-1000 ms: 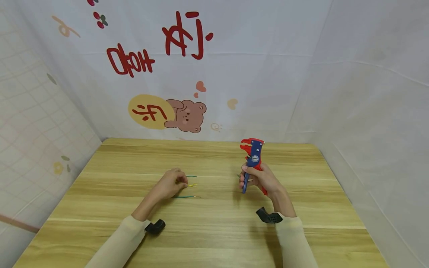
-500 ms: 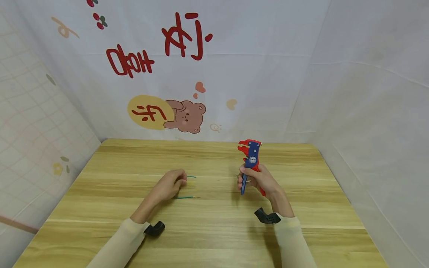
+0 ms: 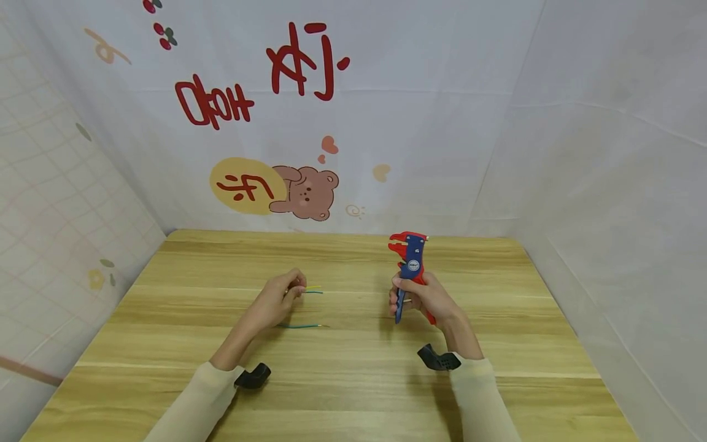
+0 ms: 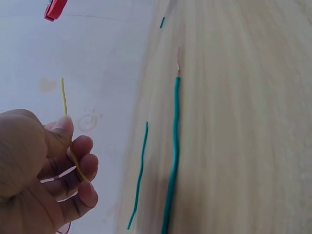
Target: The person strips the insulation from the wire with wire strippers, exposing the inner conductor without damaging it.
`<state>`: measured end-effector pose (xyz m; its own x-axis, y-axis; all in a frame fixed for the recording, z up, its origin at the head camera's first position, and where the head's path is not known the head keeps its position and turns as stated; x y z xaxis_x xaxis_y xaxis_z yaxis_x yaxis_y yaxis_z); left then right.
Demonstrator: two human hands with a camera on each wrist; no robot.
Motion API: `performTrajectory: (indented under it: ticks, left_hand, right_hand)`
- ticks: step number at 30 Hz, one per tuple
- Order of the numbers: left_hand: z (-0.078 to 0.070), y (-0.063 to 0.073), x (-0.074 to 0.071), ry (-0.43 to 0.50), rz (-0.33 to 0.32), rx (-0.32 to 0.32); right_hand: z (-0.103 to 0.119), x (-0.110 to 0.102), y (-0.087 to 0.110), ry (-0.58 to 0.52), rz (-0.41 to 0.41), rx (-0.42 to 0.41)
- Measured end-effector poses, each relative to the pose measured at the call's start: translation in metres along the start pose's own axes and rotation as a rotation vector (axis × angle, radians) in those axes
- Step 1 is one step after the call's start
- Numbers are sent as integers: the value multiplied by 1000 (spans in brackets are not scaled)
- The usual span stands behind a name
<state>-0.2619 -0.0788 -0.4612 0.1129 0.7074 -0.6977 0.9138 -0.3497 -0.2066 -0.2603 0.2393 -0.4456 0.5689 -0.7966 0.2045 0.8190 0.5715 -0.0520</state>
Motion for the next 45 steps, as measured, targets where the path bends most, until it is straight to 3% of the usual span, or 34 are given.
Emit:
performTrajectory:
  ticks: [11, 24, 38, 45]
  left_hand:
    - [-10, 0, -6, 23, -65, 41]
    - [-18, -3, -16, 10, -162, 41]
    - [-23, -6, -25, 32, -192, 92]
    - [-25, -8, -27, 56, -198, 86]
  right_hand:
    - [0, 4, -1, 12, 3, 19]
    - [3, 12, -3, 28, 29, 14]
    - [1, 22, -5, 52, 49, 17]
    - [-2, 29, -6, 58, 52, 40]
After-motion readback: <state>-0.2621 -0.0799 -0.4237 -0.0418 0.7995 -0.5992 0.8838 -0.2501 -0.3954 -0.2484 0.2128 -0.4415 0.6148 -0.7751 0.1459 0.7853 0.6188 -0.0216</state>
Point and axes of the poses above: each hand's wrist, its own y-axis away from the middle knuckle, its own x-axis out of the palm, z = x × y, the point moved 5 cm from there along -y, towards the middle knuckle, and after that the axes turned 1 degree about -x, right-handed, at the moved point
